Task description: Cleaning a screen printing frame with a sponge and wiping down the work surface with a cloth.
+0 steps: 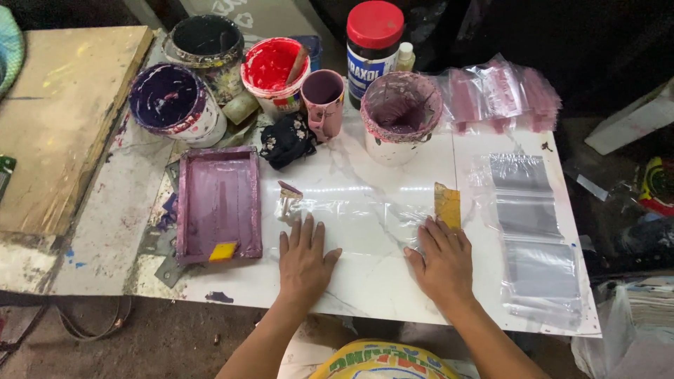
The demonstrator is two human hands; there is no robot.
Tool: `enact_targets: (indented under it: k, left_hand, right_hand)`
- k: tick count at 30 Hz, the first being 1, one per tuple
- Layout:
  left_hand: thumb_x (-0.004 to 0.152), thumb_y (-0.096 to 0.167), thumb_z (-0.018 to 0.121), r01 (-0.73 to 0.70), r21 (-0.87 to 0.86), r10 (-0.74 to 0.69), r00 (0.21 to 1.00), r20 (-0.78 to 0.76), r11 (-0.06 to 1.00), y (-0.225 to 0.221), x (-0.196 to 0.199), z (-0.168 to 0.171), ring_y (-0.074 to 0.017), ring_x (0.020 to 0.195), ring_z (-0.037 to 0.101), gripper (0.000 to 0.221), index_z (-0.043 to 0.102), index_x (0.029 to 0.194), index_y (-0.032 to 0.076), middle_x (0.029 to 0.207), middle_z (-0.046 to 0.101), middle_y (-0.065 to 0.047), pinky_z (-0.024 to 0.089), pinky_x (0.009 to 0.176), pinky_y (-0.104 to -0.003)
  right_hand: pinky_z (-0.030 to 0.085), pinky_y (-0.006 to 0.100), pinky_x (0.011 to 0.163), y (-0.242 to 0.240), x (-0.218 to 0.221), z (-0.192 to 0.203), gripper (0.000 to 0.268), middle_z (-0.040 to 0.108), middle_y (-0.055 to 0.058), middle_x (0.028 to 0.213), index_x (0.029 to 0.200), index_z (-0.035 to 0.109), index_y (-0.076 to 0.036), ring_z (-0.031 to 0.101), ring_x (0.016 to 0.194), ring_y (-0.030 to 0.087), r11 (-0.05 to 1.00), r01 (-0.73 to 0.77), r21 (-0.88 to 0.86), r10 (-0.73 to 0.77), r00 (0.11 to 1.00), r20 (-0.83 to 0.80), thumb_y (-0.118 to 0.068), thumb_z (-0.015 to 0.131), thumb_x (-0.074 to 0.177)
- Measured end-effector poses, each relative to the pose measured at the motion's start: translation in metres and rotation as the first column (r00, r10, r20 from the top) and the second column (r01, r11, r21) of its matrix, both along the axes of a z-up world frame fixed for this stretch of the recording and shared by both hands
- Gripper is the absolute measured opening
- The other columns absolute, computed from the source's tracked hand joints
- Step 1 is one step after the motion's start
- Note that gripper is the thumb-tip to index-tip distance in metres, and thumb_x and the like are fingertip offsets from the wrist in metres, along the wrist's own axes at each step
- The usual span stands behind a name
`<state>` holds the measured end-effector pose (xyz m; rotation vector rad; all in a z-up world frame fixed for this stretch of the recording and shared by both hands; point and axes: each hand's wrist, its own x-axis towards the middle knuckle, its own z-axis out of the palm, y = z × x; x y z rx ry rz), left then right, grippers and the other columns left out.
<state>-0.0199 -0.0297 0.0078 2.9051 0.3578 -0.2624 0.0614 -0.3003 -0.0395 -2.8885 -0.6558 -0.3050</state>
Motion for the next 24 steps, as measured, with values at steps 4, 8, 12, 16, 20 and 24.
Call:
enact_targets:
  k: [4,8,12,16,20,24]
  left_hand:
    - [0.104,0.059,0.035,-0.027,-0.007,0.027,1.000,-0.011,1.000,0.001,-0.002,0.002,-0.0349,0.156,0.023,0.068,0.043,0.154,0.014,0.164,0.033,-0.015,0.017,0.123,-0.059]
    - [0.101,0.066,0.038,-0.107,0.055,0.106,0.994,0.007,0.993,0.003,-0.004,-0.003,-0.0375,0.155,0.025,0.075,0.044,0.153,0.013,0.163,0.034,-0.017,0.020,0.122,-0.062]
    - [0.100,0.068,0.041,-0.128,0.086,0.126,0.992,0.027,0.988,-0.002,-0.003,-0.008,-0.0402,0.156,0.017,0.080,0.038,0.157,0.013,0.166,0.026,-0.020,0.010,0.123,-0.064]
    - [0.099,0.070,0.037,-0.016,0.153,-0.025,0.966,0.258,0.988,-0.025,0.004,-0.018,-0.0385,0.157,0.003,0.086,0.021,0.160,0.011,0.170,0.011,-0.018,0.004,0.122,-0.061]
    - [0.104,0.058,0.033,0.271,-0.124,-0.274,0.961,-0.015,0.955,-0.067,0.017,-0.009,-0.0379,0.156,-0.006,0.075,0.015,0.160,0.011,0.169,-0.002,-0.014,-0.001,0.122,-0.060]
    - [0.103,0.047,0.048,0.395,-0.061,-0.329,0.832,0.447,0.917,-0.087,0.034,-0.040,-0.0455,0.152,0.023,0.063,0.048,0.149,0.005,0.165,0.032,-0.019,0.019,0.117,-0.069]
  right_hand:
    - [0.035,0.051,0.121,-0.003,0.003,-0.013,0.056,0.066,0.009,0.138,0.128,0.070,-0.017,0.054,0.141,0.024,1.000,0.010,0.007,-0.010,0.999,0.039,-0.061,0.047,0.100]
    - [0.036,0.052,0.119,-0.004,0.002,-0.015,0.057,0.067,0.009,0.136,0.127,0.070,-0.017,0.055,0.140,0.024,1.000,0.009,0.023,-0.010,0.999,0.047,-0.061,0.046,0.100]
    - [0.036,0.051,0.119,-0.002,0.002,-0.009,0.056,0.067,0.009,0.137,0.127,0.070,-0.017,0.055,0.139,0.024,1.000,0.000,0.028,-0.001,1.000,0.031,-0.060,0.045,0.102]
    - [0.043,0.046,0.107,0.003,0.002,0.002,0.041,0.074,0.008,0.125,0.115,0.073,-0.007,0.066,0.124,0.029,0.976,-0.155,0.155,0.094,0.935,0.342,-0.041,0.058,0.099]
    - [0.044,0.047,0.106,0.003,0.001,0.006,0.038,0.074,0.009,0.125,0.115,0.072,-0.007,0.066,0.124,0.030,0.971,-0.167,0.173,0.098,0.932,0.348,-0.038,0.061,0.098]
    - [0.042,0.052,0.107,-0.005,-0.002,-0.004,0.043,0.064,0.013,0.141,0.126,0.068,-0.007,0.059,0.133,0.030,0.967,-0.081,0.241,0.023,0.972,0.232,-0.036,0.065,0.095]
